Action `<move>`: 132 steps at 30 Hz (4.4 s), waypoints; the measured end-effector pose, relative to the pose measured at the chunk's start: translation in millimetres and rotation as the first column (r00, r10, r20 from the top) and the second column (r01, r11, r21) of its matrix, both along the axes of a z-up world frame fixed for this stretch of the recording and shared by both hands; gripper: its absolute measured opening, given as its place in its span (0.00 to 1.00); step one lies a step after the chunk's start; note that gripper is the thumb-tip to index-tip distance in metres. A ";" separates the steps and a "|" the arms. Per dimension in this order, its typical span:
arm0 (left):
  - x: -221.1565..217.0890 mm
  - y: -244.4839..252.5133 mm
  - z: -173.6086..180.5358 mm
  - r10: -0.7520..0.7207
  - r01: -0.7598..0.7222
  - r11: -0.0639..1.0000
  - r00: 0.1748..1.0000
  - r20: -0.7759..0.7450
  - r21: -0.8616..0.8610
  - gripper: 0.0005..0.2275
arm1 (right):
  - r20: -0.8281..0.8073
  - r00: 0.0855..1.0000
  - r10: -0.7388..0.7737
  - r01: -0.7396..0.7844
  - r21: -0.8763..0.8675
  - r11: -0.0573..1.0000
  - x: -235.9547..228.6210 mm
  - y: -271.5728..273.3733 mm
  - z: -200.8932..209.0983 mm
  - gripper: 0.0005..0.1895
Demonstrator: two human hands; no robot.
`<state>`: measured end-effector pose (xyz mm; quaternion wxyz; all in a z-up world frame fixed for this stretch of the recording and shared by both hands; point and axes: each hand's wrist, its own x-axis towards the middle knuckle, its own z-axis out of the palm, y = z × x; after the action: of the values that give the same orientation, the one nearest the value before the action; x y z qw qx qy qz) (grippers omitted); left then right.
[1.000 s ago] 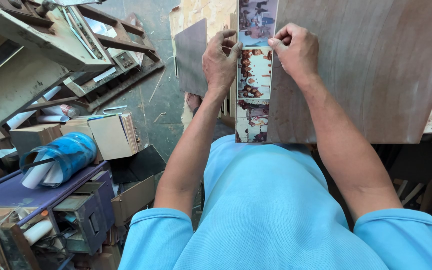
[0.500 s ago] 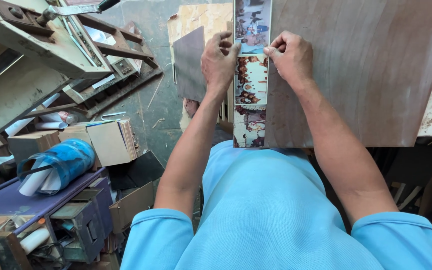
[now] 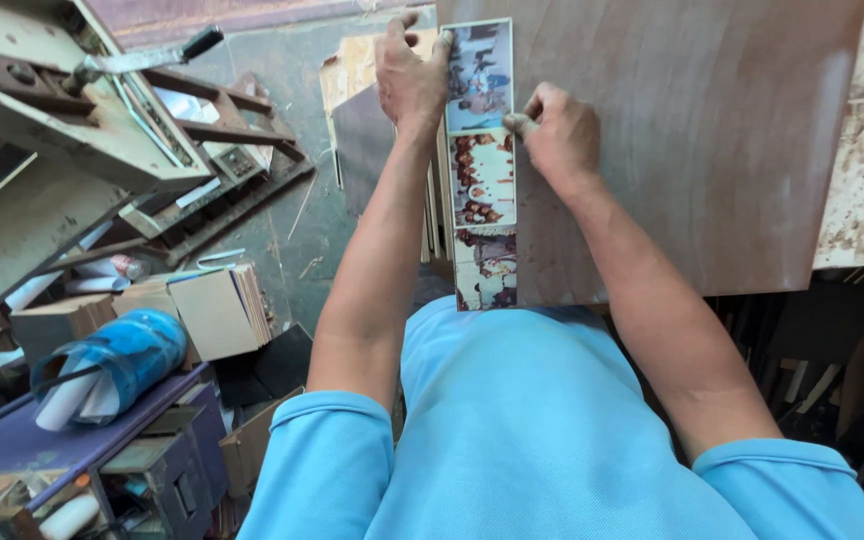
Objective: The recorder is applying white paste or glue to a wood panel and then arranging photographs on it.
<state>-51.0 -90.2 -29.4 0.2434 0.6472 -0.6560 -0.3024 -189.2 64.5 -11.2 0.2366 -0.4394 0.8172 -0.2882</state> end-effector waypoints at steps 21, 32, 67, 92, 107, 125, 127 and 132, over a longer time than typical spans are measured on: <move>-12.5 33.6 -17.1 -0.012 0.083 0.966 0.960 0.279 -0.245 0.44 | 0.082 0.983 -0.163 0.173 -0.142 0.975 -41.6 -1.3 33.5 0.13; 180.5 113.4 -31.8 0.145 -0.174 0.972 0.972 0.184 0.157 0.16 | 0.649 0.759 -0.059 0.349 -0.329 0.877 -123.7 -85.8 80.2 0.15; -0.3 -39.9 19.0 0.012 0.073 0.961 0.953 -0.304 0.265 0.08 | 0.582 0.812 0.046 0.101 -0.218 0.971 -77.2 -132.8 -8.9 0.05; 2.5 -48.7 28.3 0.035 0.066 0.952 0.947 -0.320 0.300 0.06 | 0.382 0.924 -0.012 0.074 -0.149 0.986 -67.8 -132.2 11.6 0.06; -2.0 -43.4 37.7 0.060 0.030 0.946 0.962 -0.265 0.323 0.05 | 0.326 0.945 -0.026 0.082 -0.160 0.984 -67.8 -134.0 4.2 0.07; -5.9 -43.3 41.9 0.026 0.007 0.958 0.993 -0.111 0.288 0.05 | 0.352 0.936 -0.014 0.075 -0.160 0.984 -68.3 -132.5 8.6 0.07; -6.3 -43.7 41.1 0.020 0.006 0.959 0.996 -0.088 0.284 0.05 | 0.362 0.932 -0.013 0.077 -0.161 0.984 -68.8 -131.9 8.0 0.07; -8.4 -43.0 44.7 0.007 0.005 0.959 0.999 -0.043 0.282 0.04 | 0.384 0.923 -0.016 0.087 -0.167 0.982 -68.1 -131.9 8.8 0.07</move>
<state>-59.4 -133.2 15.3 0.1631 0.6690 -0.6003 -0.4068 -257.2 -67.4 -2.3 0.3425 -0.3728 0.7375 -0.4471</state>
